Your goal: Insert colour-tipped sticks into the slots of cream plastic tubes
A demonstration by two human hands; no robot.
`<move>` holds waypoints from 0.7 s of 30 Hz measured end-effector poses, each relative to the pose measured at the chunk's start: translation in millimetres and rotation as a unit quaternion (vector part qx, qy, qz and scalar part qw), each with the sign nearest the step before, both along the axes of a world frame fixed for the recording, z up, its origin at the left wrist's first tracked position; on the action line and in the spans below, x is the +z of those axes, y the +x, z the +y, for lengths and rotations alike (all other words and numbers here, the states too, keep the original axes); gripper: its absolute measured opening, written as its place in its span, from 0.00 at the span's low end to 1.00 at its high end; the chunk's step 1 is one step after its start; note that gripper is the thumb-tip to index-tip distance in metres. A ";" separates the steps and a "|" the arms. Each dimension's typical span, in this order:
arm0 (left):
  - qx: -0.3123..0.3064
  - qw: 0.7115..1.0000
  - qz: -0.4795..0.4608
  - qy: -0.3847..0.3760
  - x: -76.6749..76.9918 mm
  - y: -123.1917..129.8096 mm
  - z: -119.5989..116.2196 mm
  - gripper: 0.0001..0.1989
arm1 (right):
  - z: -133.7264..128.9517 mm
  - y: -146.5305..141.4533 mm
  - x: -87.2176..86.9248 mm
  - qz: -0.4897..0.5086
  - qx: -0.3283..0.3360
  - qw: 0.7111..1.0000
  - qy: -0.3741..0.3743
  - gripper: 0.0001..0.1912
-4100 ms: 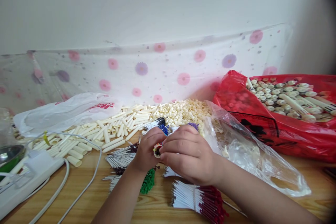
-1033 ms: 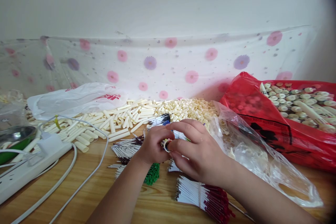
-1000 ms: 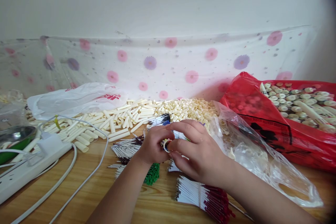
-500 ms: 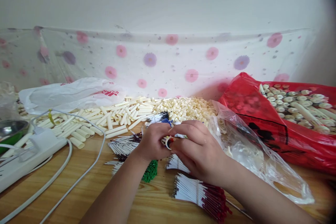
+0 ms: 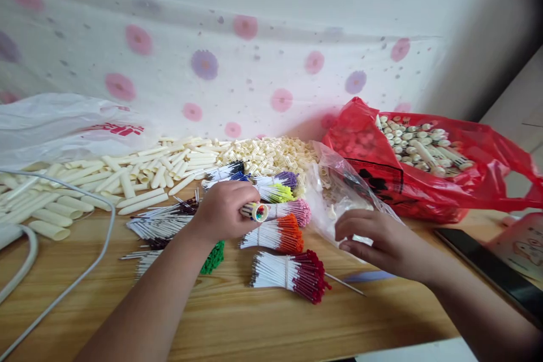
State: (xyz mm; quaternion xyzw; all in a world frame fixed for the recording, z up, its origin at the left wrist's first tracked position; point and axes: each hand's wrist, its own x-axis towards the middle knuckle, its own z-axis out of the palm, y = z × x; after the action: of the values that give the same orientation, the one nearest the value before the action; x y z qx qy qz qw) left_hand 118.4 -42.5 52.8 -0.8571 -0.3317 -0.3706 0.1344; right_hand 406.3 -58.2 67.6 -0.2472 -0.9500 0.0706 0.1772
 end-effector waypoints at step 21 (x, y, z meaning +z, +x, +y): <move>-0.006 0.997 0.052 -0.064 -4.3 4.5 2.2 0.03 | 82.5 4.6 -33.4 -0.047 -0.184 0.982 -0.002 0.08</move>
State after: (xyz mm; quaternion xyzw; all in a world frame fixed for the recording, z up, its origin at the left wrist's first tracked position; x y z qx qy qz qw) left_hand 122.9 -40.4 48.5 -0.8839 -0.3424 -0.3046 0.0936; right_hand 410.9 24.3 34.1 -0.4211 -0.8955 0.0272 0.1417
